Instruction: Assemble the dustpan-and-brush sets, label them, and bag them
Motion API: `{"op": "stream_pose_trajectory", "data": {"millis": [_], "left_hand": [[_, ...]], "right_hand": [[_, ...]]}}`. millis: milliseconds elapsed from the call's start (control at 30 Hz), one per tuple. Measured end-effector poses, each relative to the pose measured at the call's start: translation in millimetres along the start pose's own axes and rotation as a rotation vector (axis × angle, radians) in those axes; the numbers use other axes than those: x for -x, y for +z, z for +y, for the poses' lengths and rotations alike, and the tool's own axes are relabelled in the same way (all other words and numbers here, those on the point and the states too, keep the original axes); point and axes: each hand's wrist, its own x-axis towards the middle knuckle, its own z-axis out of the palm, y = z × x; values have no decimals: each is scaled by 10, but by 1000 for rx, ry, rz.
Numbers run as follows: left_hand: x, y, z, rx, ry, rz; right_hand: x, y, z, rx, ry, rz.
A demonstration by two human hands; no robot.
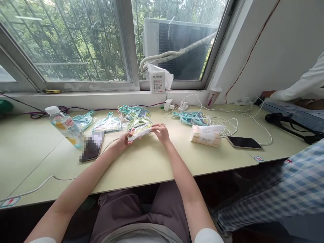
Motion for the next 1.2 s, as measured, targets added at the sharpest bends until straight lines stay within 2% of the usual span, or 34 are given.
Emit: {"op": "stream_pose_trajectory", "data": {"millis": [200,400,467,600,667,767,867,1000,1067,1200], "left_hand": [[16,-15,11,-55,19,-39],[17,17,-28,-81,-36,-80],[24,30,-34,-101,-33,-88],[65,47,-41,-174,-8,-183],[84,54,-53,-231,-14,-231],[94,74,-81,-275,-14,-265],[80,108,-105,-264,32,-228],[66,162,-116,-213,53,-106],[86,185,-121,-159,86,-57],[156,217,-162,-211,232,-99]], "right_hand": [[-5,11,4,-99,33,16],[18,50,33,-143,90,-3],[21,67,29,-97,113,25],[18,89,31,-51,146,126],[20,90,65,-135,200,115],[30,88,152,-364,341,30],[35,104,227,-502,439,15],[28,146,239,-477,471,13],[26,154,215,-461,473,70],[42,126,162,-450,467,223]]}}
